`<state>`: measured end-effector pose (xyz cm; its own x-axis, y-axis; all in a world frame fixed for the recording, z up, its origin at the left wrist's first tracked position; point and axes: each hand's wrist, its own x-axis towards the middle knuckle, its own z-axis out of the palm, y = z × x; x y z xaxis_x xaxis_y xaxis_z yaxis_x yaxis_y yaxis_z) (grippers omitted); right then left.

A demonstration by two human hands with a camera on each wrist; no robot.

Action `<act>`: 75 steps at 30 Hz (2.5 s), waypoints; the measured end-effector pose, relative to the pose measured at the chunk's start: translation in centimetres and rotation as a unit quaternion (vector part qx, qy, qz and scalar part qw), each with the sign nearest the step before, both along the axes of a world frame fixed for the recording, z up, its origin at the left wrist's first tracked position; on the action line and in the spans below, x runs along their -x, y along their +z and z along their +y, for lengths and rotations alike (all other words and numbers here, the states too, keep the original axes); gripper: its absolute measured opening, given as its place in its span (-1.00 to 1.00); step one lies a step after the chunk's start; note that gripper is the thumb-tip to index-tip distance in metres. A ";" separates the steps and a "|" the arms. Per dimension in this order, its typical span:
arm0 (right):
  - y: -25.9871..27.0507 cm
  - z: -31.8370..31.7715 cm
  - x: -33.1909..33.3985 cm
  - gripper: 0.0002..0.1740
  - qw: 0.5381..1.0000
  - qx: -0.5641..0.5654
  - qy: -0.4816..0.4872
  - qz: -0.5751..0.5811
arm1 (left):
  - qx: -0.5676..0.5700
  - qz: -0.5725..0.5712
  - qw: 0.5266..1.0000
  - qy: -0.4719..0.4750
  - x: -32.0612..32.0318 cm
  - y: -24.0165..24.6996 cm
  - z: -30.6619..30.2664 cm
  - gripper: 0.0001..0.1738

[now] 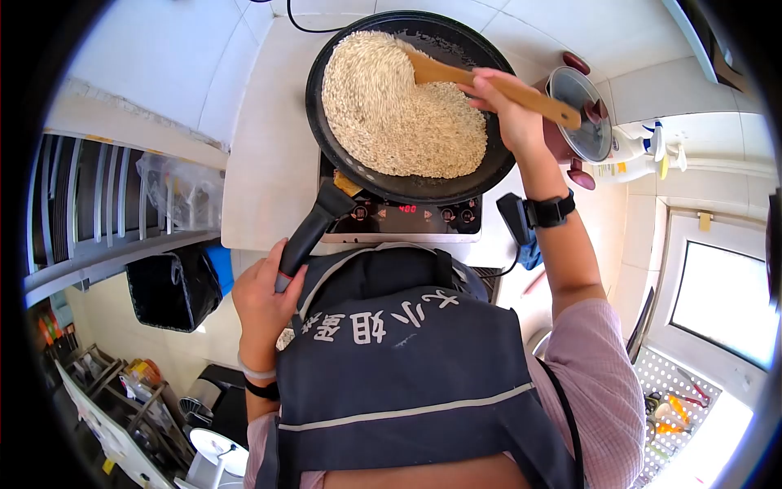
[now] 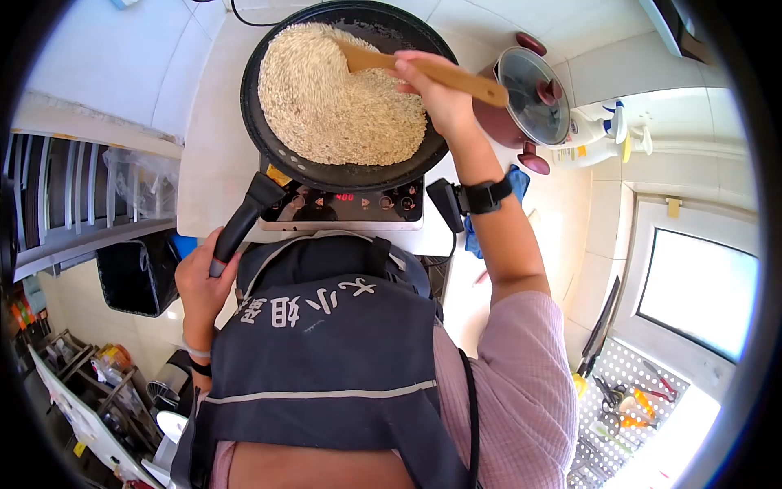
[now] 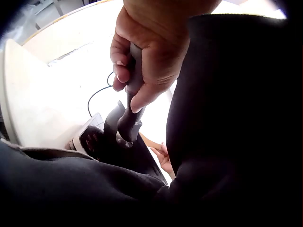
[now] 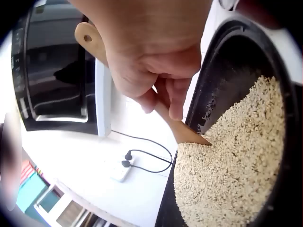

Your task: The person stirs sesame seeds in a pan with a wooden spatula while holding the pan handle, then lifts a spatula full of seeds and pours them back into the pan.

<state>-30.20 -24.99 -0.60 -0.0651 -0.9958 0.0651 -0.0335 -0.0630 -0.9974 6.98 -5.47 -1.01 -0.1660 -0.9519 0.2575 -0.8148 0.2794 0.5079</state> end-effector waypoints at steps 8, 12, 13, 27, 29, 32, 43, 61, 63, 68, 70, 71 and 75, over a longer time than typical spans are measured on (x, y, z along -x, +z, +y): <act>7.1 8.7 0.5 -0.82 0.862 0.228 0.302 0.337 | -0.020 0.000 1.000 0.014 0.0 -0.2 0.3 -0.47; 9.5 11.5 1.4 -0.83 0.864 0.212 0.275 0.364 | -0.024 0.006 0.999 0.019 0.0 -0.2 0.3 -0.48; 10.0 12.1 1.2 -0.84 0.885 0.193 0.250 0.342 | -0.028 0.006 0.999 0.021 0.0 -0.2 0.3 -0.48; 4.9 6.6 2.6 -0.86 0.924 0.181 0.026 0.336 | -0.001 0.038 0.999 0.011 0.2 0.1 1.0 -0.45; 6.9 7.5 4.3 -0.85 0.926 0.183 0.061 0.324 | -0.012 0.038 0.999 0.015 0.3 0.3 1.1 -0.45; 10.4 10.3 5.0 -0.83 0.933 0.159 0.197 0.255 | -0.059 0.058 0.996 0.026 0.0 0.6 2.2 -0.45; 6.0 5.2 4.2 -0.83 0.909 0.197 0.199 0.308 | -0.063 0.070 0.993 0.066 0.5 0.6 3.8 -0.44; 9.5 6.7 3.8 -0.78 0.779 0.238 0.301 0.495 | -0.074 0.102 0.991 -0.051 -0.5 0.5 2.7 -0.33; 8.4 6.1 2.7 -0.83 0.846 0.214 0.247 0.422 | -0.108 0.088 0.989 -0.051 -0.8 0.7 2.7 -0.34; 6.3 4.5 -0.3 -0.85 0.851 0.212 0.210 0.432 | -0.097 0.094 0.989 -0.052 -0.9 0.3 2.8 -0.34; 5.9 4.2 -1.1 -0.84 0.859 0.213 0.190 0.426 | -0.084 0.088 0.991 -0.059 -0.9 0.4 2.7 -0.34; 5.8 4.1 -1.1 -0.83 0.865 0.213 0.177 0.419 | -0.081 0.092 0.991 -0.056 -0.9 0.3 2.7 -0.34; 7.9 6.4 -0.2 -0.85 0.876 0.255 0.089 0.400 | -0.068 0.063 0.995 -0.041 -0.6 0.7 2.7 -0.35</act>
<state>-29.96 -18.64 7.33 0.3576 -0.8139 0.4580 -0.6538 -0.5683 -0.4995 7.58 -2.72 -0.32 -0.2188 -0.9640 0.1512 -0.7194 0.2640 0.6425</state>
